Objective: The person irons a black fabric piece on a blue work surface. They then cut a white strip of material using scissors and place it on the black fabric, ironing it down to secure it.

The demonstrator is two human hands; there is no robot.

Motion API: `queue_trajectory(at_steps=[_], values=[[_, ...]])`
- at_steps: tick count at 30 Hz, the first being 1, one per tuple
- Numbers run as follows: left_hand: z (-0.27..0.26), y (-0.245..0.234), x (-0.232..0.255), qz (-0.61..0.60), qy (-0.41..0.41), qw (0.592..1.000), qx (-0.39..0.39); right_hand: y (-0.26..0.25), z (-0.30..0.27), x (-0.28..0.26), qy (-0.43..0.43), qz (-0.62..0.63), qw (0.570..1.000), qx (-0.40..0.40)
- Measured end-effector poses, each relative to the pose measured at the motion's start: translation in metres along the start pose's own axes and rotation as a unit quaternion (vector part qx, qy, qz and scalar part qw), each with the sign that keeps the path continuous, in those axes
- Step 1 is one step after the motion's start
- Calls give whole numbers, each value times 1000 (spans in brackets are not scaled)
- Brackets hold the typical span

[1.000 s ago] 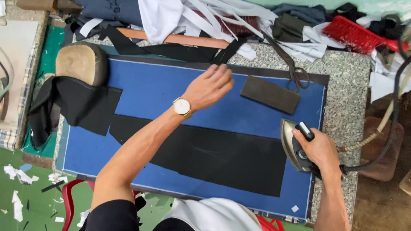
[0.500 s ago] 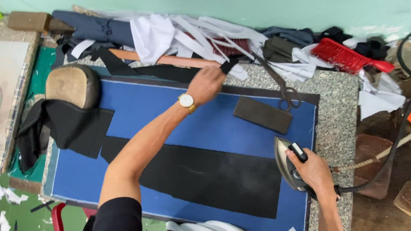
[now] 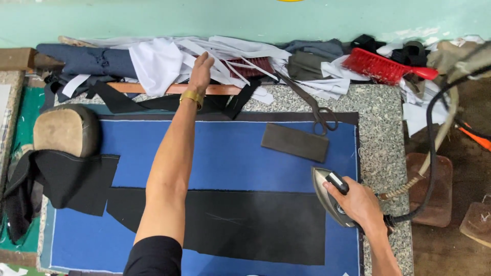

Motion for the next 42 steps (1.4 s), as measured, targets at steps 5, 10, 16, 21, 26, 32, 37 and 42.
queue_trajectory(at_steps=[5, 10, 16, 21, 26, 32, 37, 42], values=[[-31, -15, 55, -97, -2, 995, 33, -1, -1, -4, -8, 1, 1000, -8], [-45, -64, 83, -246, 45, 955, 158, -6, -9, -7, -18, 10, 1000, 4], [-64, -92, 127, -422, 27, 889, 177, 0, -4, -3, -38, 18, 999, 27], [-97, -101, 222, -426, 201, 880, 53, -3, -10, -6, -35, 13, 999, 34], [-153, -114, 299, -358, 352, 864, 18, -6, -14, -8, -28, 10, 999, 34], [-261, -141, 315, -170, 448, 865, 152, -6, -19, -8, -18, 12, 999, 39], [-339, -133, 189, -237, 310, 897, 210, -7, -18, -7, -54, 17, 994, 95], [-420, -69, -8, -349, -34, 921, 171, -2, -2, 11, -128, 38, 959, 249]])
Point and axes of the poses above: each hand's wrist, its own z-axis towards the middle knuckle, its own y-axis out of the palm, x = y × z, the point moved 9 cm from there along z, towards the middle knuckle, and after that the axes turned 7 degrees about y, right-handed, at the moved point
